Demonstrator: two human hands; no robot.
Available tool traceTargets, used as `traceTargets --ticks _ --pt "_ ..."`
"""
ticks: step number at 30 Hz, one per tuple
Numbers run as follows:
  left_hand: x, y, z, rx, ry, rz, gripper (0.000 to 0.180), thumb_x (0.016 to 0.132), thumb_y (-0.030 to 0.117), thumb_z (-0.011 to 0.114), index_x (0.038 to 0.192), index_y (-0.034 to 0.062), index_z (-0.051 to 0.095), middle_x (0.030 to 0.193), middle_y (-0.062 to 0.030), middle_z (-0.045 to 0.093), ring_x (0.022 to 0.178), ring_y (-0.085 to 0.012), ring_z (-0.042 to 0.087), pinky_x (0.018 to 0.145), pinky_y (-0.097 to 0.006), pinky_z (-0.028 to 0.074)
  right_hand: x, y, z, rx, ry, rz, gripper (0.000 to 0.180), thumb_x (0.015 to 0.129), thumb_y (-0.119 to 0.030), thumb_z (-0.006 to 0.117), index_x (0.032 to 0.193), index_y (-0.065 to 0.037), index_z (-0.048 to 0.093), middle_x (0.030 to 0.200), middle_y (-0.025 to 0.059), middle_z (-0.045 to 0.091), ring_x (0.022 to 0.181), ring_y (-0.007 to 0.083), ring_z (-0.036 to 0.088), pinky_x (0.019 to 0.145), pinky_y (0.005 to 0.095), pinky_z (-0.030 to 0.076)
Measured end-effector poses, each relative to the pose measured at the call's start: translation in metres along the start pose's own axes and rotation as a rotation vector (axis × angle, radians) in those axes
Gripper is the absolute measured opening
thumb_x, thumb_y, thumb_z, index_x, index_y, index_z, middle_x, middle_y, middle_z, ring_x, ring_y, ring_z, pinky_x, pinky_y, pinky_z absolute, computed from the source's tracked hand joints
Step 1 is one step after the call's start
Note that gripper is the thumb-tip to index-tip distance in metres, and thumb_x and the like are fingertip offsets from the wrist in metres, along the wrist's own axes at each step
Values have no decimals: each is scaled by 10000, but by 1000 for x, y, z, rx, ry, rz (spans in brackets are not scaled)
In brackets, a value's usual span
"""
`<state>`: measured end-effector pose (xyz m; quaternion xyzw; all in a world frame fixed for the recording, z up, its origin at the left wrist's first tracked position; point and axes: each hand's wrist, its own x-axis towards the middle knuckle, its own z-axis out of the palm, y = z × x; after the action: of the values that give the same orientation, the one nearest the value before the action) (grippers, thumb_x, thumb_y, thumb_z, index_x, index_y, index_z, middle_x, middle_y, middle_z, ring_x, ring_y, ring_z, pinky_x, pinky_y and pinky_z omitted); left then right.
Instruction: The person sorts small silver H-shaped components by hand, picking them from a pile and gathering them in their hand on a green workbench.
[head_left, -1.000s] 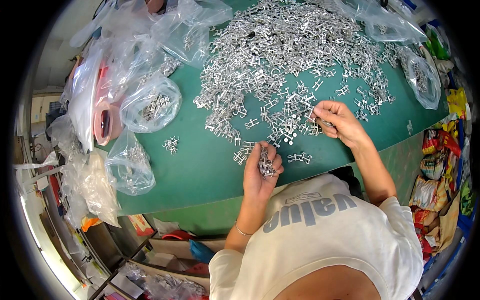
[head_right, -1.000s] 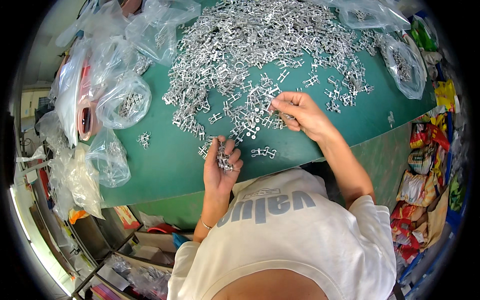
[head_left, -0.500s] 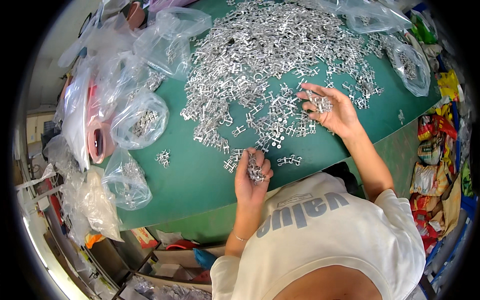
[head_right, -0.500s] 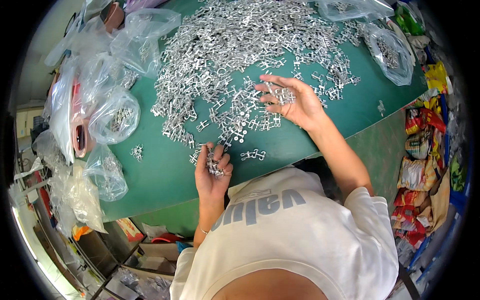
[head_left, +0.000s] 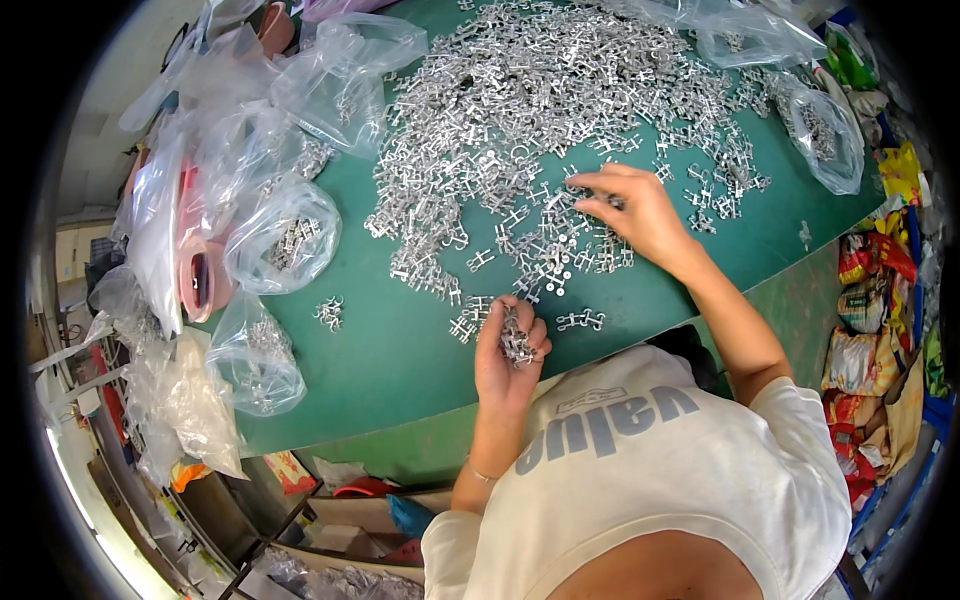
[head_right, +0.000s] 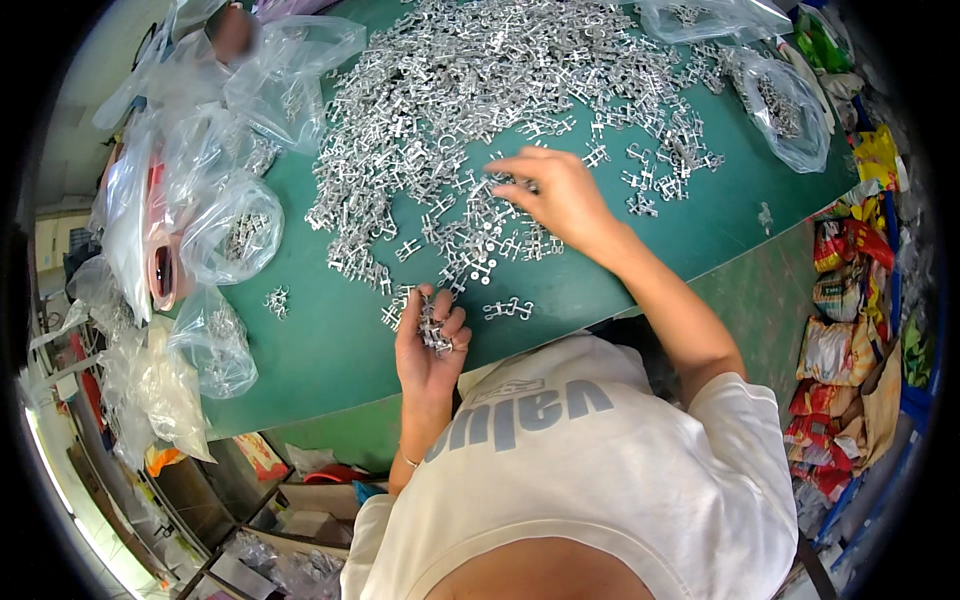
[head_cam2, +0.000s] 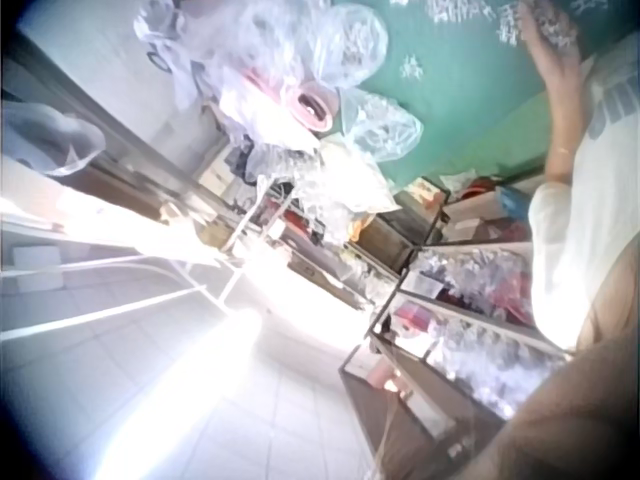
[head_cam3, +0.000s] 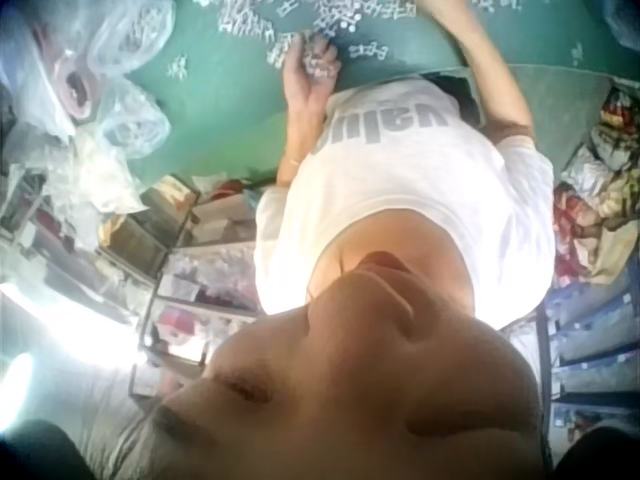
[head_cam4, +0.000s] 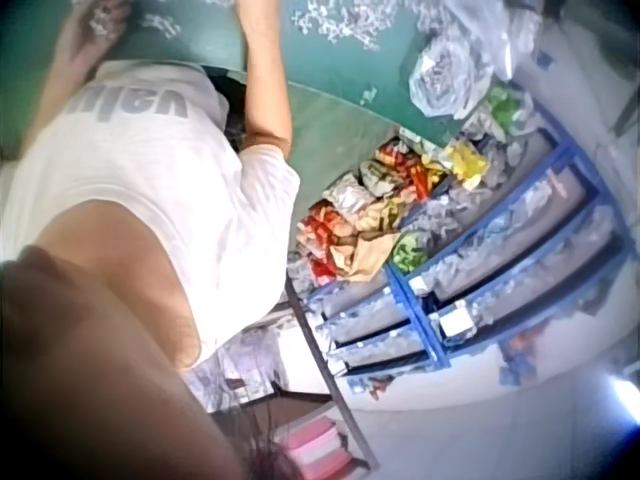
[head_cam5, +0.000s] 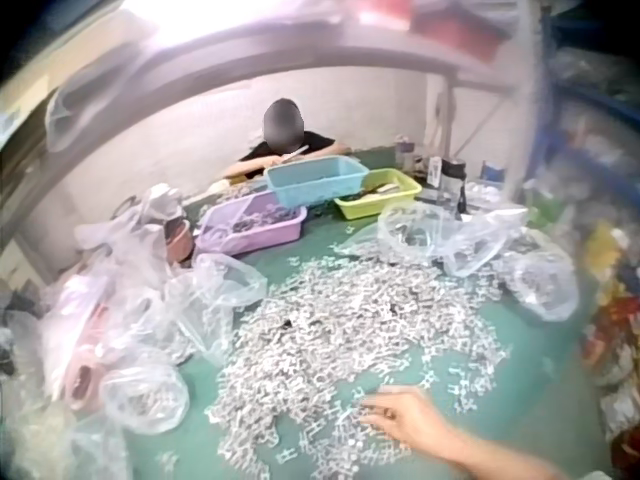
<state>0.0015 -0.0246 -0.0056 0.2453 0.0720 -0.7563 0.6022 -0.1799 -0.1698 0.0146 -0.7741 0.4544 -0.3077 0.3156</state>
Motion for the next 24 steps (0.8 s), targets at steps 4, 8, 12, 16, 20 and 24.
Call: traceTargets --ticks 4,8,12,16,20,24 --pt "0 -1 4 26 18 6 182 932 262 401 947 108 498 707 -16 408 588 -136 412 510 -256 371 14 -3 21 -438 -167 -82 233 697 -129 676 917 -63 638 748 64 545 624 257 522 575 342 436" --pt "-3 0 1 18 24 19 182 928 261 408 947 103 498 707 -15 405 587 -136 413 512 -257 374 16 9 2 25 -60 -49 107 770 -113 627 845 -36 624 671 58 530 612 191 550 554 342 427" --pt "-1 0 0 29 32 12 182 925 257 414 944 98 501 705 -16 408 588 -138 417 513 -260 377 5 14 -17 1207 -292 714 145 838 -123 577 844 21 582 634 12 538 546 79 431 407 232 323" --pt "3 0 3 30 16 6 187 924 256 417 944 94 506 702 -18 412 590 -141 423 513 -264 380 -9 7 -13 1584 -350 772 178 856 -129 538 941 27 543 837 85 561 573 86 420 385 177 299" --pt "2 0 4 22 4 9 190 923 256 418 951 92 508 702 -18 412 590 -142 426 513 -264 382 -17 17 -10 1705 -379 822 195 851 -127 522 978 22 531 936 118 556 622 123 461 392 179 324" --pt "1 -1 2 23 10 11 193 923 257 418 954 91 511 702 -19 413 591 -143 429 514 -264 388 -22 21 -9 1755 -362 794 218 845 -132 520 1019 1 518 954 118 553 633 129 467 400 179 344"
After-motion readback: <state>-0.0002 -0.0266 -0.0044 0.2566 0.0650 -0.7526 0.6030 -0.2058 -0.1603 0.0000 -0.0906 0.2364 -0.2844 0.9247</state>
